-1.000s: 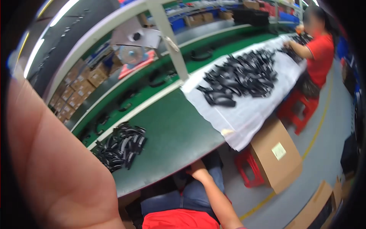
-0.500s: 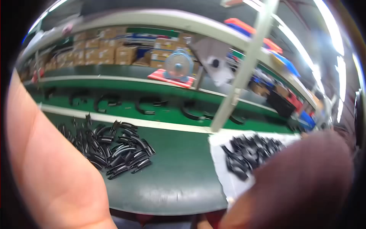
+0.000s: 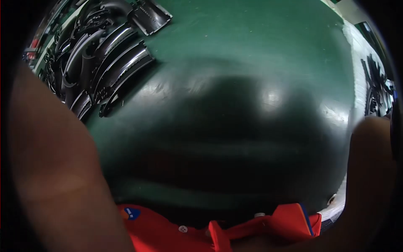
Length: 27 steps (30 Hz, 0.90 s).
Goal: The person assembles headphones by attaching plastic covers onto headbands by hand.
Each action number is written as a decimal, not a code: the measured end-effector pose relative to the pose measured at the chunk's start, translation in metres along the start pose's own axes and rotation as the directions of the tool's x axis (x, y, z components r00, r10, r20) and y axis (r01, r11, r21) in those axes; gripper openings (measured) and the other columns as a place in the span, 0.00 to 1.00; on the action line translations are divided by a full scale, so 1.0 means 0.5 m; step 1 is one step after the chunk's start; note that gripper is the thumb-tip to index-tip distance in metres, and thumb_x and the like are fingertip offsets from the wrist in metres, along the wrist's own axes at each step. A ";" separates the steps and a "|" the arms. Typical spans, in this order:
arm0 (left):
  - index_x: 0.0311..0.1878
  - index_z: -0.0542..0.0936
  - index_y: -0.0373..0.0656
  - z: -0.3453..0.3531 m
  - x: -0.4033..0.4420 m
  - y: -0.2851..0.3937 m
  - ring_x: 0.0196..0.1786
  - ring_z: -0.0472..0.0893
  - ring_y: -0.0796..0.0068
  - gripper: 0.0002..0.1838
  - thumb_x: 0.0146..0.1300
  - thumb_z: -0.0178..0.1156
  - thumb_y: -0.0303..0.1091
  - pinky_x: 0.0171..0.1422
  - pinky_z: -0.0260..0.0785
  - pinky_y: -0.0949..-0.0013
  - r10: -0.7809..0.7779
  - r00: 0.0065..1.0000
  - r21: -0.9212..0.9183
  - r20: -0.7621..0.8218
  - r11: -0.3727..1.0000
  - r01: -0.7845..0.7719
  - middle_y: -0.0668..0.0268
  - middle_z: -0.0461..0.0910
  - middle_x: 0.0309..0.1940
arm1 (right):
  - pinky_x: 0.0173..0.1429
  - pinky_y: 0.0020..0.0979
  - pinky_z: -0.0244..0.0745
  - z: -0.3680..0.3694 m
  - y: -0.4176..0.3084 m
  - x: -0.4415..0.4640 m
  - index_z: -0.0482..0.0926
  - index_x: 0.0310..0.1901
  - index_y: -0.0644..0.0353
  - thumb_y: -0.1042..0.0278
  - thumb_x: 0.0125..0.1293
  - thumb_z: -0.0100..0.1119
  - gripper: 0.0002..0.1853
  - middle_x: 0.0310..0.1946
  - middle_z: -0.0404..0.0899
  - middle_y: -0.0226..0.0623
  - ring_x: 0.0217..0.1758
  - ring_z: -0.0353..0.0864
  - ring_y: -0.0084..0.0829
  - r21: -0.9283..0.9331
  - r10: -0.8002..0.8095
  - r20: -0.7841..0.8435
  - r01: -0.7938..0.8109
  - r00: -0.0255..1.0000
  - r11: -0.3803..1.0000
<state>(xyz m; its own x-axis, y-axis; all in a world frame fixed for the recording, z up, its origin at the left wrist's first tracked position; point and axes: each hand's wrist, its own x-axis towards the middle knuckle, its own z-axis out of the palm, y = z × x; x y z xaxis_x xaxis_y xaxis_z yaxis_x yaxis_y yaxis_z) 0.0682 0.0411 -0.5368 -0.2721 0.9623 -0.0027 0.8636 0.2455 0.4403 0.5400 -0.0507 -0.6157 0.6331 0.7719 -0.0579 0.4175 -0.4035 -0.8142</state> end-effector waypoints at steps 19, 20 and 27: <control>0.60 0.73 0.34 -0.062 0.013 0.038 0.58 0.75 0.62 0.20 0.67 0.57 0.32 0.65 0.67 0.59 0.023 0.999 0.000 -0.041 1.000 -0.024 0.54 0.75 0.56 | 0.57 0.42 0.73 -0.049 -0.006 0.050 0.76 0.54 0.64 0.65 0.48 0.72 0.30 0.46 0.80 0.51 0.53 0.78 0.48 -0.030 -0.067 0.046 0.068 0.997 0.997; 0.60 0.73 0.34 -0.083 0.009 0.049 0.58 0.76 0.63 0.20 0.67 0.57 0.32 0.65 0.67 0.59 0.030 0.998 -0.039 -0.055 0.999 -0.032 0.54 0.75 0.56 | 0.57 0.42 0.73 -0.050 -0.006 0.053 0.76 0.54 0.64 0.65 0.47 0.72 0.30 0.47 0.80 0.51 0.53 0.78 0.48 -0.034 -0.071 0.051 0.072 0.996 0.997; 0.59 0.74 0.34 -0.278 -0.059 0.262 0.57 0.77 0.66 0.18 0.68 0.56 0.31 0.65 0.68 0.61 0.175 0.983 -0.534 -0.059 0.826 -0.180 0.56 0.77 0.55 | 0.57 0.43 0.73 -0.065 -0.010 0.072 0.75 0.55 0.64 0.64 0.45 0.73 0.33 0.47 0.79 0.52 0.53 0.78 0.50 -0.054 -0.107 0.052 0.110 0.993 0.992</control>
<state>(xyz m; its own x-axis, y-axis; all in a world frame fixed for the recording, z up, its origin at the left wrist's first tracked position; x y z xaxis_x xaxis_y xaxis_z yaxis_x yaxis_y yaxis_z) 0.1301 0.0288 -0.3541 -0.1410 0.9817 0.1279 0.5362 -0.0328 0.8435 0.5822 -0.0368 -0.5948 0.5500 0.8352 -0.0003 0.5192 -0.3422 -0.7831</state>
